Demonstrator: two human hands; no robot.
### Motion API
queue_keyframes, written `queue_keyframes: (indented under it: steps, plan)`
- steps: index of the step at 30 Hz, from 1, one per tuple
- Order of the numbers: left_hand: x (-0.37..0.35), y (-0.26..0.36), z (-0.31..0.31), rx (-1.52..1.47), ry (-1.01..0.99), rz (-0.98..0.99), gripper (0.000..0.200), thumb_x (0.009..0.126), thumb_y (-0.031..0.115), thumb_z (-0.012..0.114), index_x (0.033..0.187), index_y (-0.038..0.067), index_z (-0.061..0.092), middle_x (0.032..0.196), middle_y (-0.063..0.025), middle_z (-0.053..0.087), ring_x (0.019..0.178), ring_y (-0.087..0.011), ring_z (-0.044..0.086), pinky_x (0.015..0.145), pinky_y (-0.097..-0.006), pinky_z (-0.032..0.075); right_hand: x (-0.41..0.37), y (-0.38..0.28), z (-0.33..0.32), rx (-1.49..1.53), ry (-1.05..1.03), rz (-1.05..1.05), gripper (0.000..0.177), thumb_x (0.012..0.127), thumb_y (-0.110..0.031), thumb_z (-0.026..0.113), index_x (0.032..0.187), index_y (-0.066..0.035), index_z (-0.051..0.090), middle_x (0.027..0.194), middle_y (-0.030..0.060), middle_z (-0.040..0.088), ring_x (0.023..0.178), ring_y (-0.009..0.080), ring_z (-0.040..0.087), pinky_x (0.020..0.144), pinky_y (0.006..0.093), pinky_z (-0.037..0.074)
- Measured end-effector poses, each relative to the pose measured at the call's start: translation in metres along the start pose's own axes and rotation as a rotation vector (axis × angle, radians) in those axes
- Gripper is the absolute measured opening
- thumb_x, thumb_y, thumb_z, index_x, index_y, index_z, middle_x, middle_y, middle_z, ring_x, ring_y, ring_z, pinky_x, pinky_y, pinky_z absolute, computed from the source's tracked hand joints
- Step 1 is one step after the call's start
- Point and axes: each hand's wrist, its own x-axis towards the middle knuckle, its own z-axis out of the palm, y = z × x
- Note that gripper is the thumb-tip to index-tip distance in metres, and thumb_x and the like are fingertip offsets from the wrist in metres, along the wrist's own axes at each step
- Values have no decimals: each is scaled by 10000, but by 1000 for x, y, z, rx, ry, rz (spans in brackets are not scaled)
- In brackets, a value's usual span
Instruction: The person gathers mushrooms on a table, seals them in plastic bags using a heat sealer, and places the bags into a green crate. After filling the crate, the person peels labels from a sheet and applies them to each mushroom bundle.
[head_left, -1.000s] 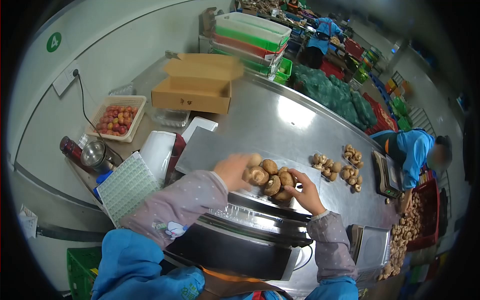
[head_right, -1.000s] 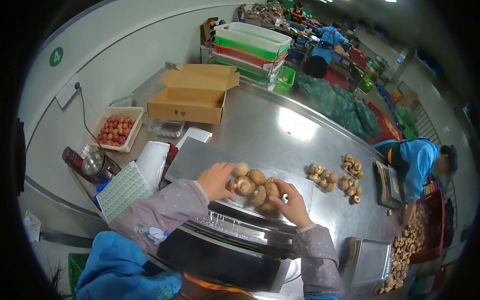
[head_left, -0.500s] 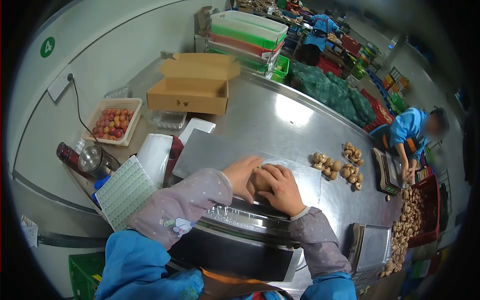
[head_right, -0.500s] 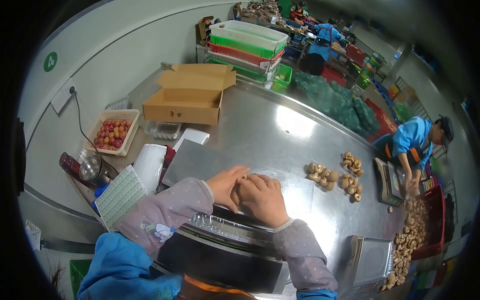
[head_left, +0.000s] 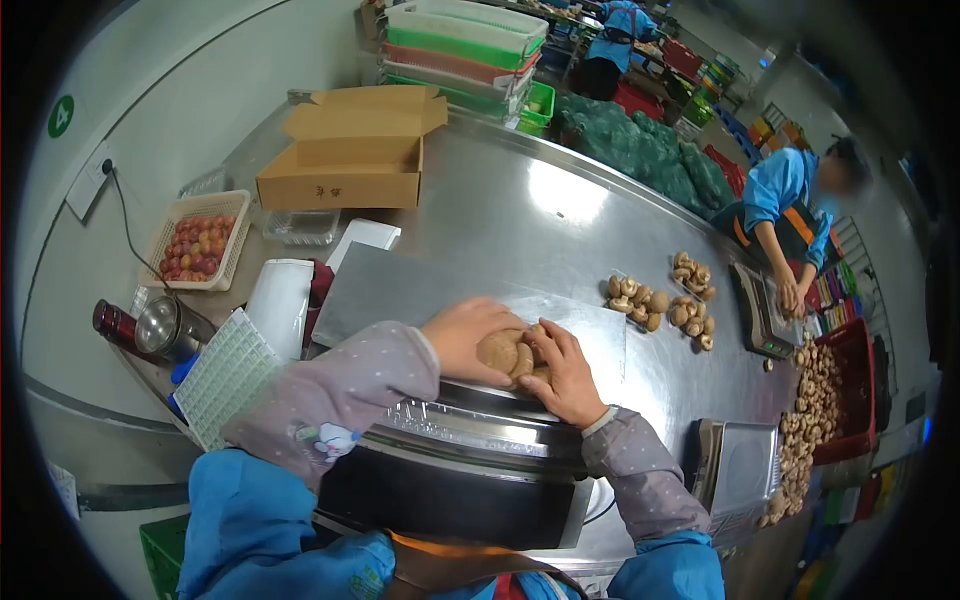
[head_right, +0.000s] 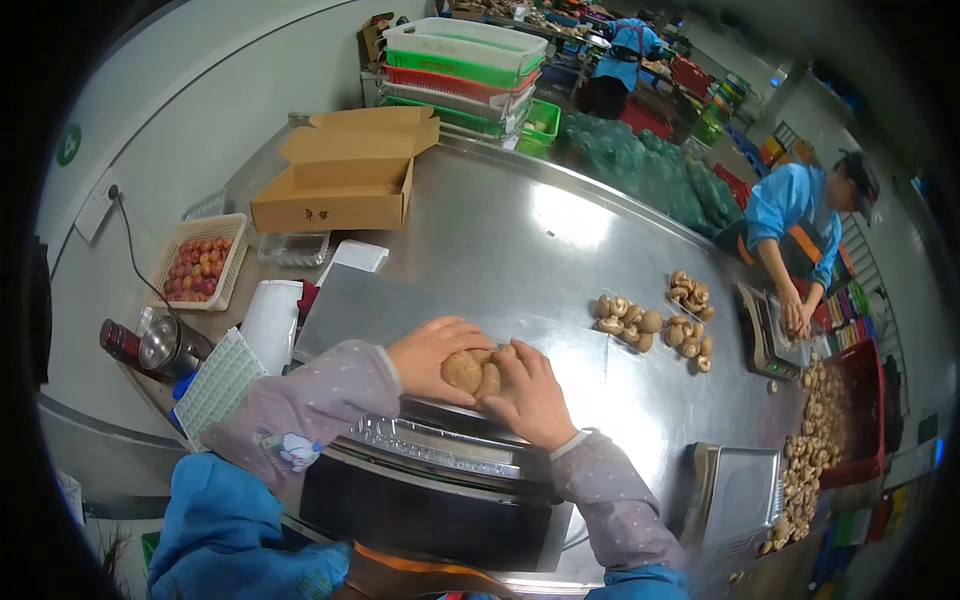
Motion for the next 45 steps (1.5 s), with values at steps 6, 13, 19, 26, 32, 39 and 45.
queue_keyframes:
  steps: [6, 13, 19, 26, 32, 39, 45]
  plan:
    - [-2, -4, 2, 38, -1, 7, 769, 592, 367, 793, 1269, 195, 472, 1300, -144, 434, 1243, -359, 340, 1043, -464, 271, -6, -7, -24, 5, 67, -13, 650, 716, -391, 699, 1221, -51, 474, 1241, 205, 425, 1140, 380, 411, 952, 449, 366]
    - [-4, -4, 4, 49, 36, 41, 757, 563, 372, 796, 1234, 189, 499, 1281, -141, 446, 1219, -342, 363, 1023, -456, 283, -14, -17, -39, -252, -185, 150, 534, 693, -350, 730, 1111, -71, 547, 928, 118, 563, 871, 281, 529, 769, 364, 449]
    - [-3, 2, 1, 58, 25, 9, 783, 557, 402, 795, 1244, 181, 490, 1302, -131, 437, 1238, -349, 346, 1028, -475, 270, -23, 13, -22, 210, 30, 85, 580, 601, -39, 781, 1122, -68, 527, 1096, 100, 555, 993, 248, 537, 815, 324, 456]
    - [-5, -3, 0, 132, -19, -46, 958, 582, 499, 777, 1371, 168, 346, 1380, -184, 333, 1320, -379, 235, 1063, -491, 202, -23, 8, -48, 278, -49, 104, 643, 635, -186, 811, 1182, -72, 492, 1214, 109, 490, 1017, 243, 527, 815, 324, 464]
    - [-3, -9, 2, 43, -20, -66, 929, 617, 519, 745, 1362, 125, 352, 1370, -196, 340, 1309, -376, 252, 1071, -465, 197, -12, 30, -38, 157, 10, 21, 737, 707, -315, 738, 1316, -57, 414, 1344, 167, 415, 1222, 339, 403, 1027, 407, 332]
    - [1, -18, 15, -56, 32, -24, 860, 566, 462, 791, 1259, 88, 447, 1270, -181, 427, 1230, -358, 341, 1039, -456, 274, 6, 25, -8, 118, 21, -80, 757, 610, -273, 743, 1254, -25, 432, 1233, 226, 457, 1141, 396, 426, 971, 462, 351]
    - [2, -20, 11, 3, 42, -5, 907, 470, 342, 842, 1229, 64, 432, 1167, -159, 422, 1131, -337, 404, 1013, -430, 316, 17, 38, 20, 103, 198, -203, 678, 580, -360, 670, 1132, -4, 501, 1118, 231, 504, 1057, 424, 466, 919, 491, 370]
